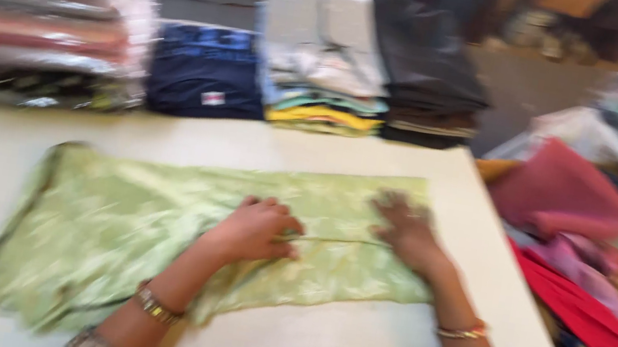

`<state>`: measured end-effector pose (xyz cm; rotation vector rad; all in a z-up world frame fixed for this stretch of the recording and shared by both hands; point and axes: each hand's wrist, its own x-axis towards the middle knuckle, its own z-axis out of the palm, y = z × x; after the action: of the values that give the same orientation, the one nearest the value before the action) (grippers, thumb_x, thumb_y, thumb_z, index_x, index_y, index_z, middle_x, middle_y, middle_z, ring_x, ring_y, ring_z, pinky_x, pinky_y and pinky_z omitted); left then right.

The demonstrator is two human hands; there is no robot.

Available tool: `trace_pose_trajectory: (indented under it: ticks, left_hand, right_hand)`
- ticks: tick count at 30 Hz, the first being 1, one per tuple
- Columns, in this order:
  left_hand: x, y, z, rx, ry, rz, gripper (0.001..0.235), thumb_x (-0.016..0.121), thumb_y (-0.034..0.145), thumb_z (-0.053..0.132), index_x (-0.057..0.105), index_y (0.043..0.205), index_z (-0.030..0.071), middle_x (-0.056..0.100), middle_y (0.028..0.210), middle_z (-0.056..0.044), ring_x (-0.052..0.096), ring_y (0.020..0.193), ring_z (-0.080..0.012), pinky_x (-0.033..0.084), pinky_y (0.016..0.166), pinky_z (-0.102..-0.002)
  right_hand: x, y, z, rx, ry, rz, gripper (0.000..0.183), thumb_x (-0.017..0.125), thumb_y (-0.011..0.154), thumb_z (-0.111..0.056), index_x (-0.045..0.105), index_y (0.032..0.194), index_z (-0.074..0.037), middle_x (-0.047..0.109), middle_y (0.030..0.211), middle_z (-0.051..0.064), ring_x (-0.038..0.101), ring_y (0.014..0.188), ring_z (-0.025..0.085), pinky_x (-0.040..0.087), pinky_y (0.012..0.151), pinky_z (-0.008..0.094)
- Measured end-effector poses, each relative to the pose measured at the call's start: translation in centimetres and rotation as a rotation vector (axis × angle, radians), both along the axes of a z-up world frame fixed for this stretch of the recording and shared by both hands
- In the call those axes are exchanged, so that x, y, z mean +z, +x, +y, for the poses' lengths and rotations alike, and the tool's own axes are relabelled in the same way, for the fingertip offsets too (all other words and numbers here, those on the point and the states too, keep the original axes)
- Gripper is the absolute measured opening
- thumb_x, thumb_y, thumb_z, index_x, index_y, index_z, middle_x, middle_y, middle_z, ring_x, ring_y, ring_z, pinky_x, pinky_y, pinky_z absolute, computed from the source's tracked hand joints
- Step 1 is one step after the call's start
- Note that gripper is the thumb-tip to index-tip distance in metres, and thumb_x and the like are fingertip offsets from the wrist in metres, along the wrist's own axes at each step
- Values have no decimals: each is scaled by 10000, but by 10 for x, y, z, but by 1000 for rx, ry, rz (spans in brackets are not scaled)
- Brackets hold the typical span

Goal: The person folds a light green patterned shirt on a white table, smoothing the fabric and aligning the edges before folding it into a compact rectangle. They then pick up a cream-colored shirt and begin folding it in a similar manner.

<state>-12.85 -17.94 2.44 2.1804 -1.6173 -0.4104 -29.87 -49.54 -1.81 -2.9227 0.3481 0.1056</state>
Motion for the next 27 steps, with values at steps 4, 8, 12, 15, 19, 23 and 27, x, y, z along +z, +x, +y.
trace_pose_trajectory:
  ticks: [4, 8, 12, 15, 19, 23, 27]
  left_hand:
    - [35, 22, 60, 67, 77, -24, 384, 701, 913, 464, 688, 1218, 232, 654, 1140, -48, 537, 1192, -284, 363, 1012, -535]
    - [49, 63, 140, 171, -168, -59, 304, 634, 958, 272, 692, 1249, 205, 700, 1085, -51, 620, 1096, -276, 464, 972, -446]
    - [-18, 130, 198, 333, -323, 313, 305, 560, 1016, 161, 670, 1301, 154, 756, 1044, -24, 705, 1016, -157, 546, 932, -306]
    - [-61, 156, 217, 331, -395, 583, 303, 547, 1054, 160, 663, 1326, 96, 716, 1071, -29, 636, 998, -132, 529, 920, -295]
    - [-60, 144, 220, 357, -482, 714, 323, 529, 1049, 157, 655, 1331, 61, 715, 1090, -24, 618, 1020, -128, 513, 944, -294]
    - [-66, 144, 222, 353, -523, 721, 325, 506, 1063, 173, 644, 1337, 66, 715, 1116, -36, 638, 1069, -131, 511, 980, -297]
    - [-65, 140, 223, 328, -570, 726, 342, 489, 1058, 159, 639, 1350, 63, 721, 1170, -55, 639, 1143, -132, 485, 1024, -298]
  right_hand:
    - [-22, -18, -56, -127, -9, -32, 678, 466, 975, -483, 294, 1601, -287, 194, 1688, 71, 126, 1560, 275, 104, 1171, 662]
    - [4, -18, -36, -175, -266, -435, 506, 651, 910, -325, 620, 1395, -186, 577, 1458, 102, 466, 1389, 330, 393, 1083, 596]
    - [43, 10, 72, 132, 125, -702, 317, 733, 835, -105, 740, 1147, -155, 720, 1122, 91, 661, 1072, 296, 525, 949, 400]
    - [57, 33, 187, 576, 228, -565, 147, 791, 788, -143, 740, 920, -103, 743, 989, 63, 701, 940, 259, 560, 812, 390]
    - [47, 57, 299, 919, 136, -479, 155, 681, 879, -137, 729, 1025, -118, 719, 1076, 61, 660, 1075, 266, 482, 951, 446]
    - [53, 81, 371, 1023, -47, -637, 411, 659, 821, -306, 715, 1156, -74, 680, 1058, 120, 613, 1019, 312, 451, 860, 483]
    - [21, 102, 381, 1009, -190, -458, 97, 660, 928, -160, 668, 976, -76, 648, 933, 66, 623, 952, 260, 481, 838, 406]
